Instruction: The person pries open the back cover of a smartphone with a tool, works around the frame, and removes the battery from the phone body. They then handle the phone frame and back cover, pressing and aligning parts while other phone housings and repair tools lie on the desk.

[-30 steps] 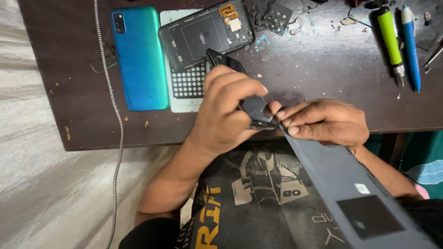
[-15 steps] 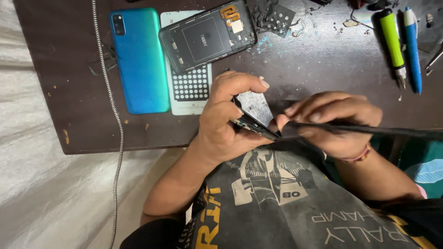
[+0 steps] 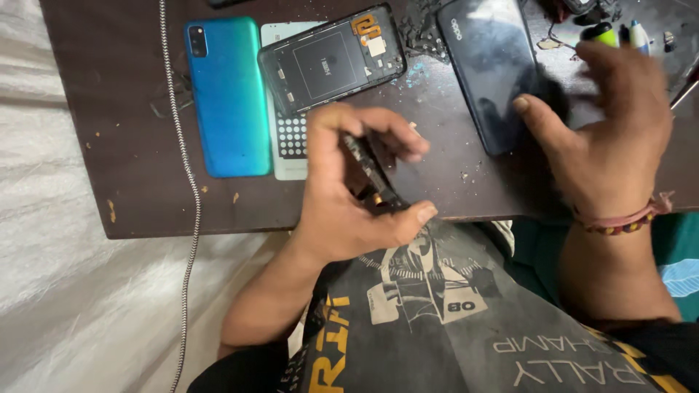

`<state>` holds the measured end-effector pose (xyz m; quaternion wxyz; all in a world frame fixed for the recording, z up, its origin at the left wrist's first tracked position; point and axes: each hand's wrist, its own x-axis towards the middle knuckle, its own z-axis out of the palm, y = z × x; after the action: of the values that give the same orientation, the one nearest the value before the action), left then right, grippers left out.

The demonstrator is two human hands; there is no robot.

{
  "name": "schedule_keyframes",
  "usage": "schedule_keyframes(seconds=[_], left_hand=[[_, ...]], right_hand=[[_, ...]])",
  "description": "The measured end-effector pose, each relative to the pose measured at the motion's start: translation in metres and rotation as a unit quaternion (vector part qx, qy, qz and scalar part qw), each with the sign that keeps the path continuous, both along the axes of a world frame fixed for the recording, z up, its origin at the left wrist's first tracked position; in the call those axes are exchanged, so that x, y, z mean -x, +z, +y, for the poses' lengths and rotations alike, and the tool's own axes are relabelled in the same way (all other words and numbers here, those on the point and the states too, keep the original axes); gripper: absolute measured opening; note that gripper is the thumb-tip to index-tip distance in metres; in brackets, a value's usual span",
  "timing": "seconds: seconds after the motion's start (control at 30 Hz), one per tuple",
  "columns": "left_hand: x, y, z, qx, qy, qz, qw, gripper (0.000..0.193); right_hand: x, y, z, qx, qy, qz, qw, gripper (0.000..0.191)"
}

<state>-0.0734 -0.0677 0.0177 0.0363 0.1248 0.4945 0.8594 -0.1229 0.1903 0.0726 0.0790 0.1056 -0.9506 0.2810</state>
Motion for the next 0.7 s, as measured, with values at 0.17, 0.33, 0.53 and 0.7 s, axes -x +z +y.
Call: schedule_keyframes(seconds=[0.17, 0.33, 0.53, 0.7], left_hand=[[-0.014, -0.002, 0.007, -0.119, -0.197, -0.182, 0.956, 0.069], [-0.027, -0.011, 0.022, -0.012, -0.253, -0.167, 0.953, 0.070], [-0.027, -0.014, 0.024, -0.069, -0.271, -0.200, 0.939, 0.072], [-0.024, -0.015, 0.028, -0.127, -0.290, -0.209, 0.925, 0.071]], right_hand=[[-0.007, 0.004, -0.006, 0.183, 0.213, 0.018, 0.960, 0.034], [-0.024, 0.002, -0.018, 0.273, 0.369, -0.032, 0.888, 0.013], [-0.024, -0.007, -0.021, 0.291, 0.407, -0.009, 0.866, 0.015], [-0.019, -0.007, -0.022, 0.282, 0.418, -0.001, 0.864, 0.018]])
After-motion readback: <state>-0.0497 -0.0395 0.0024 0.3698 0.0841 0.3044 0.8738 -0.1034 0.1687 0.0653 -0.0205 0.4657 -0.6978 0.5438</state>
